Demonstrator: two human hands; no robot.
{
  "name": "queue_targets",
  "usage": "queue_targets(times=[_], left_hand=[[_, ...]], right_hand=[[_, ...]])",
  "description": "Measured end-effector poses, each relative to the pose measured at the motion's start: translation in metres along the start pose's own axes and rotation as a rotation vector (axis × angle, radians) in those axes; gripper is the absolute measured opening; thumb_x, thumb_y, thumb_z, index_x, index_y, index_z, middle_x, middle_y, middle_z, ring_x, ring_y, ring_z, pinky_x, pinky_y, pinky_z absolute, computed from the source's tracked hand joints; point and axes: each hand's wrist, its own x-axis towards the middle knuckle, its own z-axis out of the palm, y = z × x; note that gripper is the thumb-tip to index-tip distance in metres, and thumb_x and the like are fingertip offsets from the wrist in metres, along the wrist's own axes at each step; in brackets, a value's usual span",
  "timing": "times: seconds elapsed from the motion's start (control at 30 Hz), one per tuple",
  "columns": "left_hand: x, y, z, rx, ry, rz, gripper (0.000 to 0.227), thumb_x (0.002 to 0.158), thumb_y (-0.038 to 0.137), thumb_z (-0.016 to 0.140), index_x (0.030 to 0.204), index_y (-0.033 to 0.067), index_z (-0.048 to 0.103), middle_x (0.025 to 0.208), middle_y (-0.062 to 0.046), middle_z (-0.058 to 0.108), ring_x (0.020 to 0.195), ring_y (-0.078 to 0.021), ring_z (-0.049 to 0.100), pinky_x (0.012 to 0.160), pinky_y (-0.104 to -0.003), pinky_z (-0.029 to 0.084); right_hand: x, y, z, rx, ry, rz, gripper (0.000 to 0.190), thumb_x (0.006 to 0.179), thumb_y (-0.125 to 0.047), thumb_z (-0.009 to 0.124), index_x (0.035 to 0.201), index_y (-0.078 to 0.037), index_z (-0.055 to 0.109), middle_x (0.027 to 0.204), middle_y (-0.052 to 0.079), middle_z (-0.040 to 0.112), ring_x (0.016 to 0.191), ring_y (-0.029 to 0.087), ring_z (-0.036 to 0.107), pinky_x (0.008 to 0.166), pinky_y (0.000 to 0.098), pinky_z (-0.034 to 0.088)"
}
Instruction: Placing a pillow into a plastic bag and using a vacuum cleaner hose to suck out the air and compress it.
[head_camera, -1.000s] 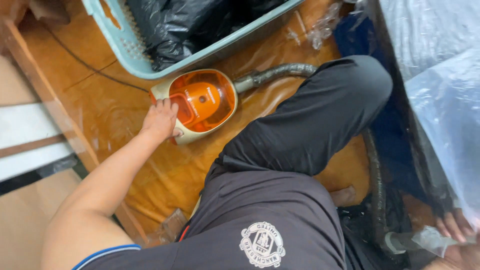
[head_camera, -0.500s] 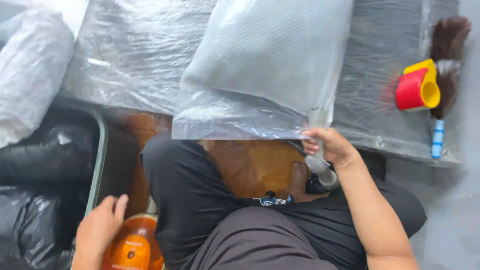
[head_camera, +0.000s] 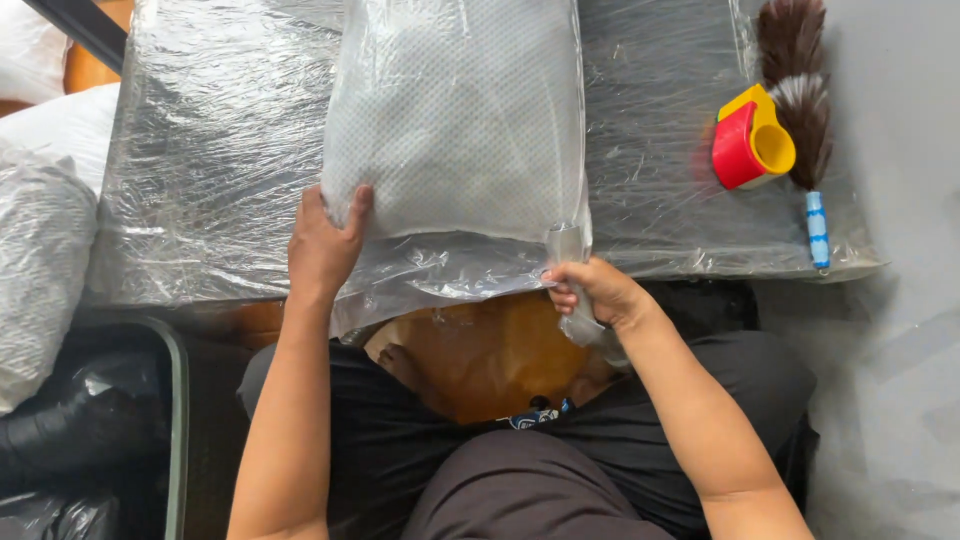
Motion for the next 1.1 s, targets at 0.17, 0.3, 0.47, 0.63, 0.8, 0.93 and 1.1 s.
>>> queue_targets(times=[0.17, 0.3, 0.47, 0.63, 0.8, 0.93, 1.1], left_hand=[[0.019, -0.004, -0.004, 0.245, -0.132, -0.038, 0.096, 0.092, 0.090, 0.038, 0.141, 0.0081, 0.048, 0.128, -0.024, 0.060, 0.123, -0.0453, 0.059, 0.105, -0.059, 0.043], [0.048, 0.060, -0.014, 0.301, 0.019, 0.218, 0.099, 0.098, 0.074, 0.046, 0.159, 0.0006, 0.018, 0.159, -0.030, 0.022, 0.150, -0.0421, 0.017, 0.121, -0.056, 0.017], [0.111, 0.125, 0.037, 0.359, 0.055, 0.556, 0.099, 0.096, 0.079, 0.038, 0.161, 0.0063, 0.023, 0.167, -0.021, 0.016, 0.153, -0.0333, 0.006, 0.123, -0.049, 0.003], [0.137, 0.138, 0.080, 0.327, 0.133, 0.561, 0.095, 0.094, 0.079, 0.033, 0.158, 0.0097, 0.036, 0.165, -0.022, 0.023, 0.153, -0.0339, 0.009, 0.121, -0.057, 0.005], [0.139, 0.128, 0.090, 0.304, 0.099, 0.510, 0.094, 0.093, 0.078, 0.030, 0.161, 0.0135, 0.028, 0.167, -0.018, 0.017, 0.154, -0.0303, 0.003, 0.122, -0.056, 0.000], [0.148, 0.124, 0.095, 0.310, 0.077, 0.505, 0.095, 0.093, 0.079, 0.029, 0.161, 0.0126, 0.028, 0.167, -0.019, 0.018, 0.154, -0.0326, 0.005, 0.122, -0.057, 0.001], [0.147, 0.119, 0.102, 0.325, 0.101, 0.503, 0.094, 0.093, 0.079, 0.027, 0.161, 0.0136, 0.027, 0.168, -0.018, 0.017, 0.154, -0.0321, 0.005, 0.122, -0.057, 0.001]], right_hand=[[0.003, 0.005, -0.009, 0.009, 0.003, 0.022, 0.018, 0.080, 0.000, 0.065, 0.070, -0.007, 0.052, 0.056, 0.000, 0.037, 0.039, 0.011, 0.041, 0.040, 0.0333, 0.042], [-0.005, -0.004, -0.005, 0.001, -0.035, 0.048, 0.018, 0.083, -0.002, 0.065, 0.068, -0.007, 0.055, 0.054, 0.002, 0.044, 0.042, 0.011, 0.045, 0.043, 0.0302, 0.042], [-0.004, -0.008, -0.009, 0.006, -0.021, 0.091, 0.016, 0.086, -0.003, 0.065, 0.071, -0.004, 0.060, 0.057, 0.005, 0.052, 0.048, 0.013, 0.048, 0.046, 0.0278, 0.042], [-0.006, -0.005, -0.017, 0.021, -0.033, 0.125, 0.015, 0.085, -0.004, 0.066, 0.071, -0.004, 0.061, 0.056, 0.005, 0.052, 0.047, 0.012, 0.049, 0.047, 0.0275, 0.043], [-0.002, -0.006, -0.021, 0.002, -0.080, 0.131, 0.013, 0.084, -0.002, 0.067, 0.074, -0.005, 0.059, 0.054, 0.004, 0.050, 0.045, 0.012, 0.047, 0.046, 0.0281, 0.042], [-0.002, -0.011, -0.017, -0.010, -0.082, 0.135, 0.010, 0.085, -0.003, 0.065, 0.077, -0.003, 0.059, 0.055, 0.006, 0.050, 0.046, 0.014, 0.047, 0.048, 0.0289, 0.043], [0.000, -0.007, -0.021, 0.005, -0.095, 0.132, 0.010, 0.084, -0.002, 0.066, 0.078, -0.004, 0.058, 0.056, 0.006, 0.050, 0.046, 0.014, 0.047, 0.047, 0.0290, 0.042]])
